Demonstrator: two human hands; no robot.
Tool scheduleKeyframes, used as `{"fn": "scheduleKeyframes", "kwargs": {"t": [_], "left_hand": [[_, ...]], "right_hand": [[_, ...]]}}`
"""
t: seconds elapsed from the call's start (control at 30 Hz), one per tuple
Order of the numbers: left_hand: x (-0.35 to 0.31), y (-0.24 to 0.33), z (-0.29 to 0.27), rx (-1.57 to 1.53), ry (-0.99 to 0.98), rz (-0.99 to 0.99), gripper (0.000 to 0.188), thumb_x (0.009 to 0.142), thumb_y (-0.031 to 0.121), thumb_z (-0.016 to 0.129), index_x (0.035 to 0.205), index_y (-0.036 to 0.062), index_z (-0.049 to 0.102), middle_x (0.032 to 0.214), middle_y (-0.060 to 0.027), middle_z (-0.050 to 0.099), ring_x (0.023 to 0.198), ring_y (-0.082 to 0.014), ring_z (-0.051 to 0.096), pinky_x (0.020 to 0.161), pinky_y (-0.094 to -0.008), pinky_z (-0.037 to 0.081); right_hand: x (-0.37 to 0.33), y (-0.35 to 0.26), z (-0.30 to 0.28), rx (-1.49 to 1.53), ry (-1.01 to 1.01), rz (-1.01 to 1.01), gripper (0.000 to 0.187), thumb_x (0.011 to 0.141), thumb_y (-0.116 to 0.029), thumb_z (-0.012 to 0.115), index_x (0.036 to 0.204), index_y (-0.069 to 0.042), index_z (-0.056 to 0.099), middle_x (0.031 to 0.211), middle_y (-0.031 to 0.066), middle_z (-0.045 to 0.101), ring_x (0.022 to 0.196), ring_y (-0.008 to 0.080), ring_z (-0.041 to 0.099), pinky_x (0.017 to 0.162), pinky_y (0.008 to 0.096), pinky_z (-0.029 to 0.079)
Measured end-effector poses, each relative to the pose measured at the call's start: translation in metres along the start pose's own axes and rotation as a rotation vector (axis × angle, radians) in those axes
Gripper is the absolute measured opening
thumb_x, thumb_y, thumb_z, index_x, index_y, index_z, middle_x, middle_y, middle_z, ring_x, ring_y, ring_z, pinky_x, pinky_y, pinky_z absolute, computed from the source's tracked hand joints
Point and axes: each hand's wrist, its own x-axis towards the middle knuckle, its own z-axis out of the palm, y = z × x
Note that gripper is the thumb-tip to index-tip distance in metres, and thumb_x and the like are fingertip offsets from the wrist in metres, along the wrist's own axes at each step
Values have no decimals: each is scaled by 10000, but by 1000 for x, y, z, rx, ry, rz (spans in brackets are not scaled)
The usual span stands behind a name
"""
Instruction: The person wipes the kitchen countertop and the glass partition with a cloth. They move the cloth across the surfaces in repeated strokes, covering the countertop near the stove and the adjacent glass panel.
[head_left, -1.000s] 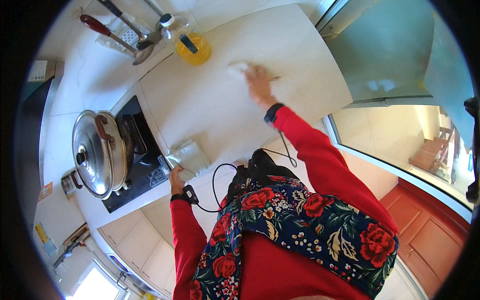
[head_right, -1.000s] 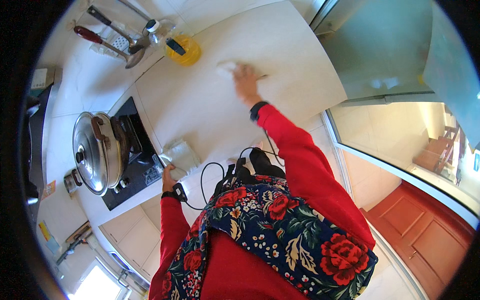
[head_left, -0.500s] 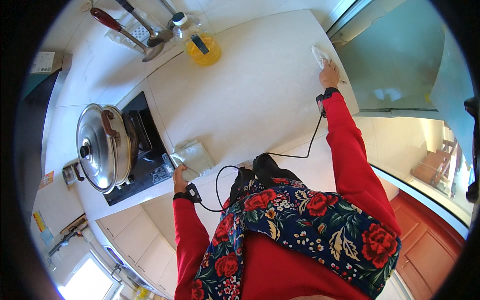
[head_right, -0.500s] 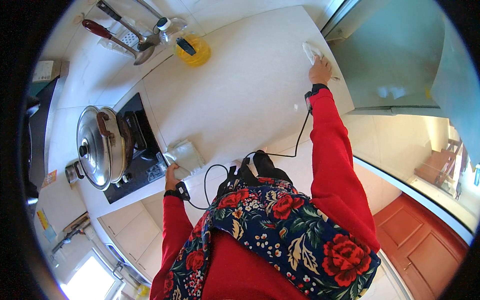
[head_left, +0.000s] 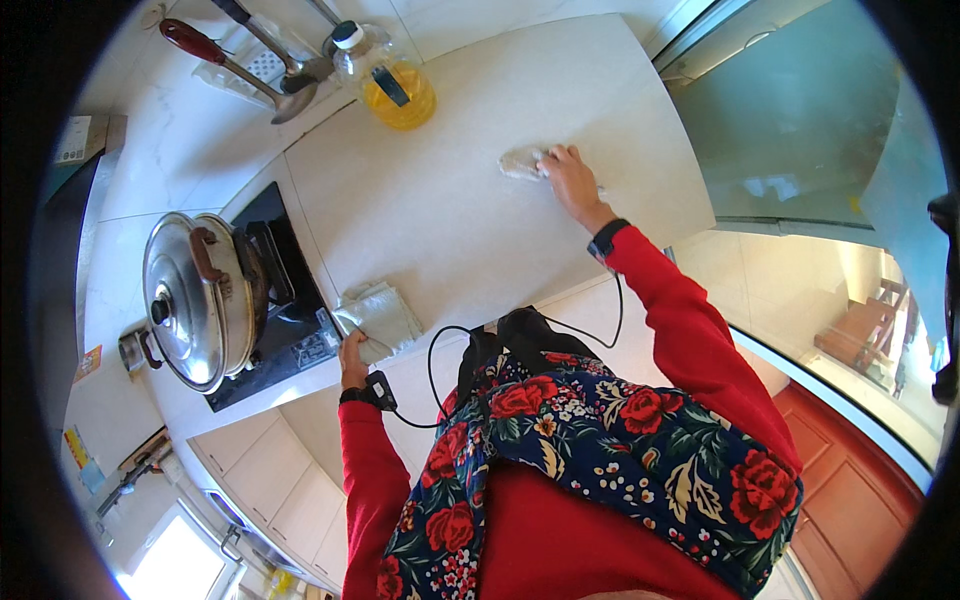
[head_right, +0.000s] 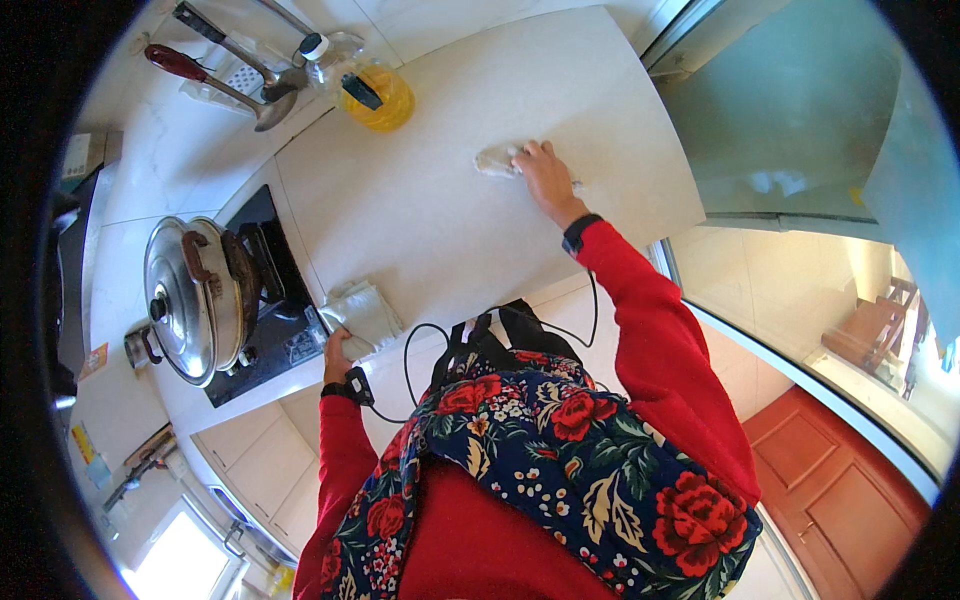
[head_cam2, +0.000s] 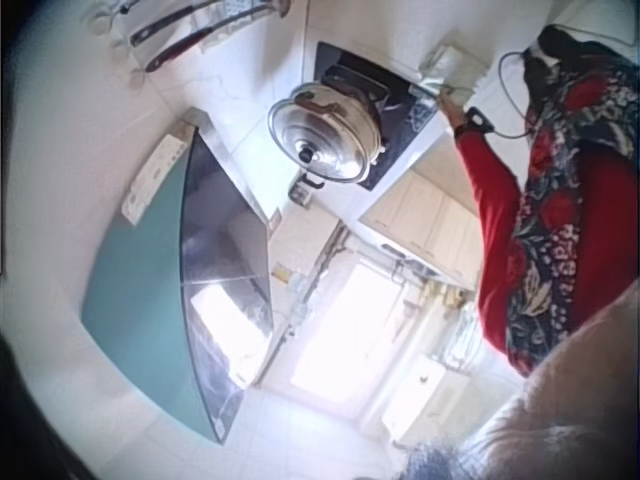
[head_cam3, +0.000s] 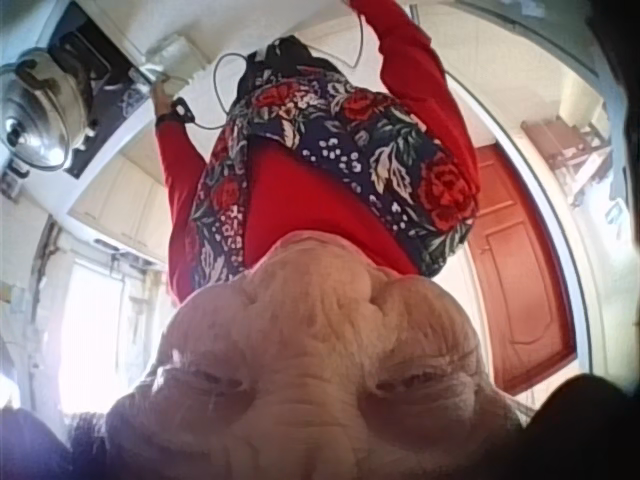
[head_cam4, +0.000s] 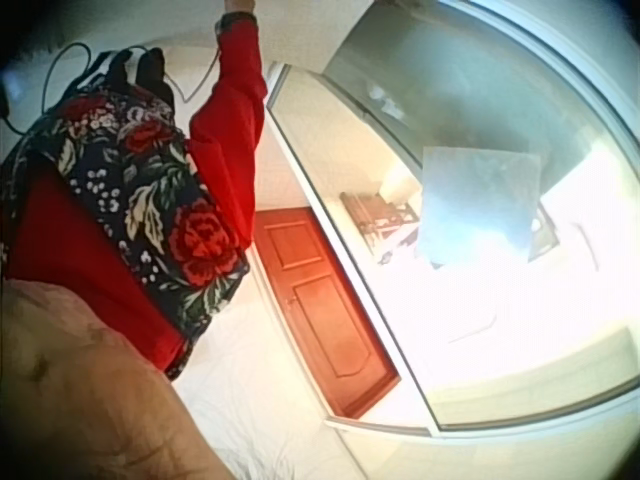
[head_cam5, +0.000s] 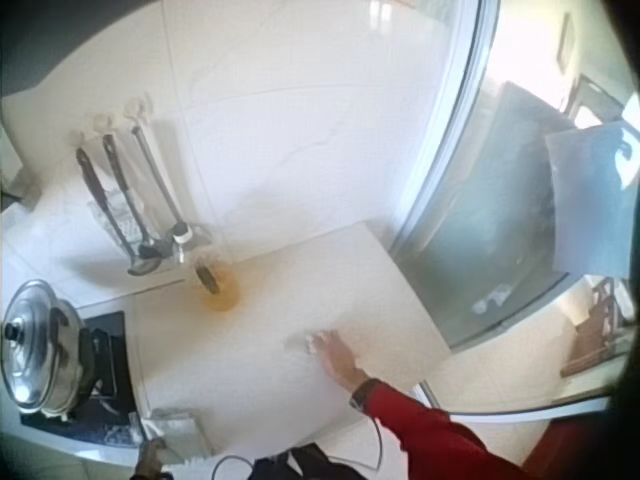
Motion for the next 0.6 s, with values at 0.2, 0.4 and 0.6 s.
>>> {"fn": "scheduleKeyframes", "kwargs": {"t": [0.2, 0.4, 0.6], "left_hand": [[1, -4, 0, 151, 1, 143, 469, 601, 37, 719, 1023, 113, 528, 938, -124, 576, 892, -282, 561, 784, -356, 459], [-7, 33, -4, 329, 24, 309, 422, 662, -69, 577, 1030, 138, 555, 933, -111, 580, 904, -320, 542, 806, -373, 431], [-6, 33, 0, 331, 45, 274, 404, 672, -75, 532, 1019, 129, 562, 919, -112, 592, 907, -330, 544, 836, -386, 412]], "right_hand": [[84, 25, 16, -56, -64, 165, 140, 791, -60, 525, 911, -108, 580, 944, 122, 537, 870, 334, 542, 712, 428, 480], [107, 25, 15, -128, -34, 255, 165, 838, -115, 492, 993, -67, 518, 963, 203, 533, 888, 385, 561, 730, 477, 470], [80, 34, 7, -37, -315, 217, 209, 813, -133, 549, 1010, -65, 529, 1002, 198, 530, 918, 378, 560, 756, 456, 481]]}}
